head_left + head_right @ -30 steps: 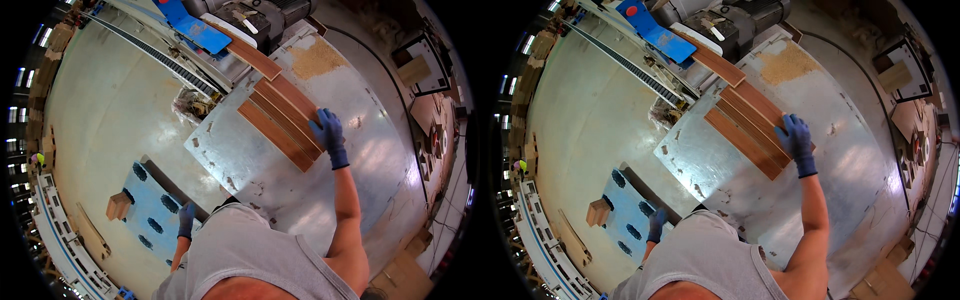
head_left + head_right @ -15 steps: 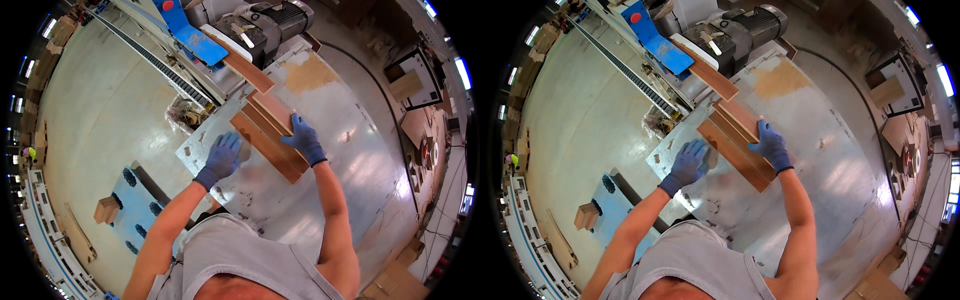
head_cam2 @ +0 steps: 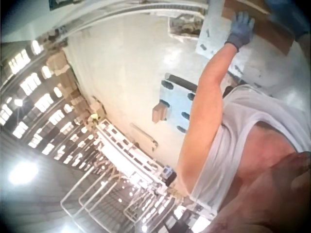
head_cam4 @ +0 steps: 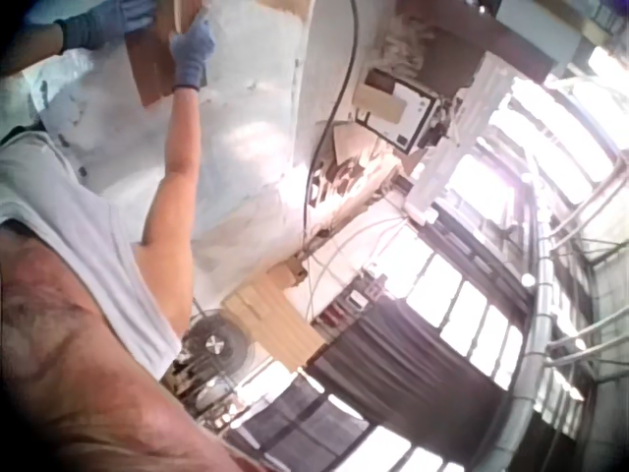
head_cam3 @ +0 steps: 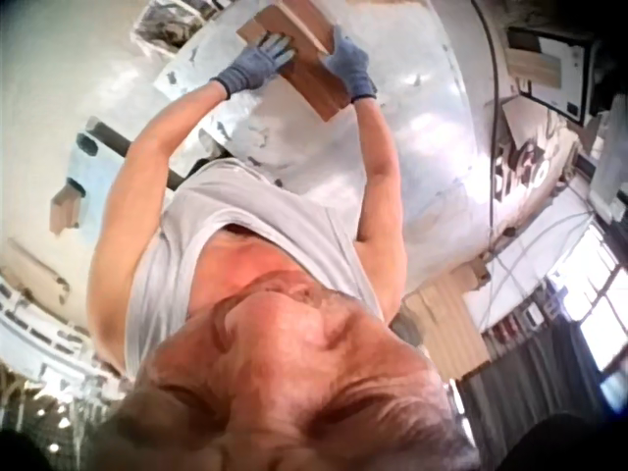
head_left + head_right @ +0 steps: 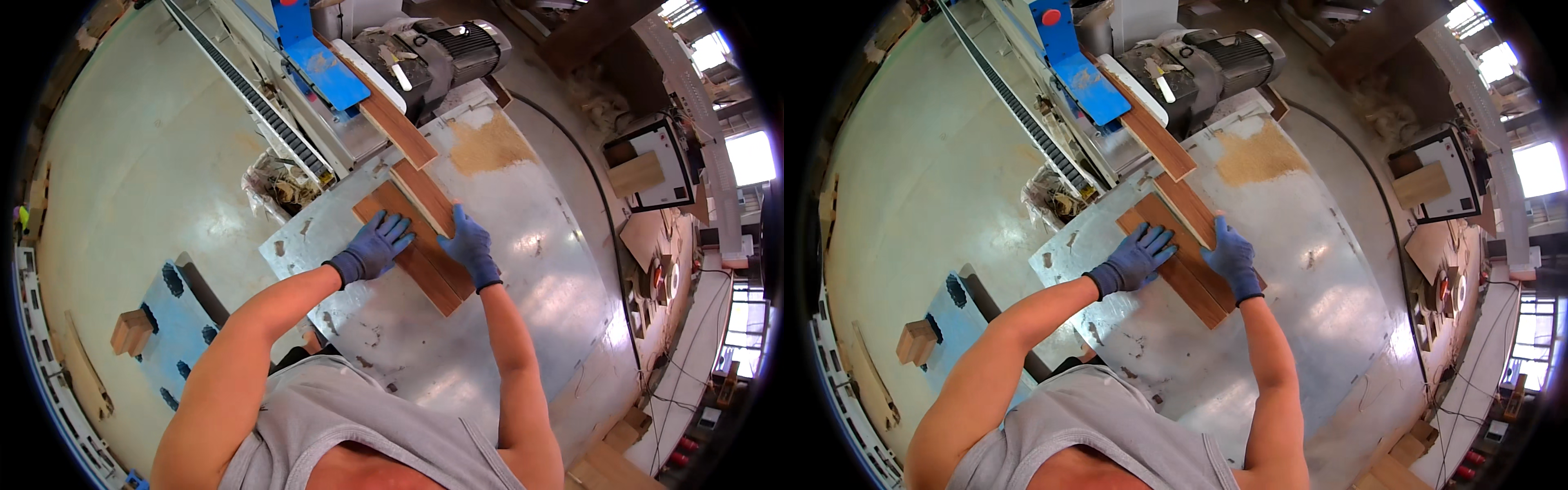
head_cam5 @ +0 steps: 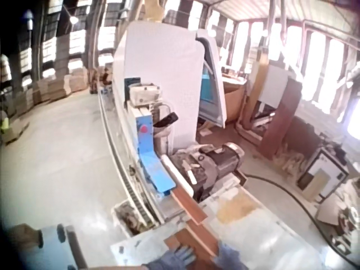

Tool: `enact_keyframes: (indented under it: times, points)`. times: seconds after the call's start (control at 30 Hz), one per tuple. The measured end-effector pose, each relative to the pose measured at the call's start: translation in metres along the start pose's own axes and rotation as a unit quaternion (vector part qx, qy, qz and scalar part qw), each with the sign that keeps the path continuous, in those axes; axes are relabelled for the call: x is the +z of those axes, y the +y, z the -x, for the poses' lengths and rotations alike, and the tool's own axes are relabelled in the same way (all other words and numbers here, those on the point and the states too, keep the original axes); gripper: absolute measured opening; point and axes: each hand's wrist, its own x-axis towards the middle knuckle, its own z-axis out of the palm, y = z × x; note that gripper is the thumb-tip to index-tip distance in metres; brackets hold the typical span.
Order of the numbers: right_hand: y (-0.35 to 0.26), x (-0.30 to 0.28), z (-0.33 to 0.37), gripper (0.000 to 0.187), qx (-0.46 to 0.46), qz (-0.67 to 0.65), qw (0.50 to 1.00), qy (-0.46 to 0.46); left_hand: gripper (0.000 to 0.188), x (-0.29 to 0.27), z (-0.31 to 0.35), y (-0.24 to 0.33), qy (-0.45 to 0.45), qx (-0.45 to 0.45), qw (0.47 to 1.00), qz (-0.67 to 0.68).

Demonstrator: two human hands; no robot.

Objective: The person collects edge-banded wood planks from a woodworking machine, aligns them into a stack on the table by hand, and carries each stack over to place it onto a pallet.

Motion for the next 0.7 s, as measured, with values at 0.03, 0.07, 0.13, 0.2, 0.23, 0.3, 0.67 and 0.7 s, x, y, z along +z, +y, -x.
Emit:
enact_keyframes:
  times: [0.03,0.07,0.13,0.2,0.23,0.3,0.67,0.7]
  points:
    - [-0.002,0.0,0.0,0.093,-0.013,0.003,1.0,-0.007,0.069,0.0,0.006,0.002,-0.01,-0.007,1.0,0.007]
    - [-0.004,0.001,0.001,0.092,-0.027,0.005,1.0,-0.014,0.069,0.001,0.012,0.003,-0.006,-0.007,1.0,0.01]
    - [-0.01,0.008,0.005,0.091,-0.044,0.001,0.999,-0.004,0.069,0.003,0.028,0.004,0.004,-0.014,1.0,0.012]
    - [-0.022,0.014,0.019,0.091,-0.038,0.009,0.999,-0.012,0.066,0.004,0.049,0.011,-0.011,-0.029,0.999,0.022]
    - [-0.031,0.016,0.028,0.088,-0.041,0.0,0.999,-0.014,0.065,0.002,0.062,0.015,-0.014,-0.032,0.999,0.025]
    - [-0.047,0.024,0.044,0.087,-0.047,-0.005,0.999,-0.009,0.065,-0.001,0.086,0.02,-0.024,-0.039,0.999,0.029]
    - [-0.131,0.051,0.116,0.091,-0.032,-0.005,0.999,0.008,0.052,-0.014,0.178,0.023,0.016,-0.019,0.998,0.066]
    - [-0.133,0.049,0.114,0.088,-0.037,-0.01,0.999,0.018,0.052,-0.014,0.179,0.02,0.017,-0.016,0.997,0.068]
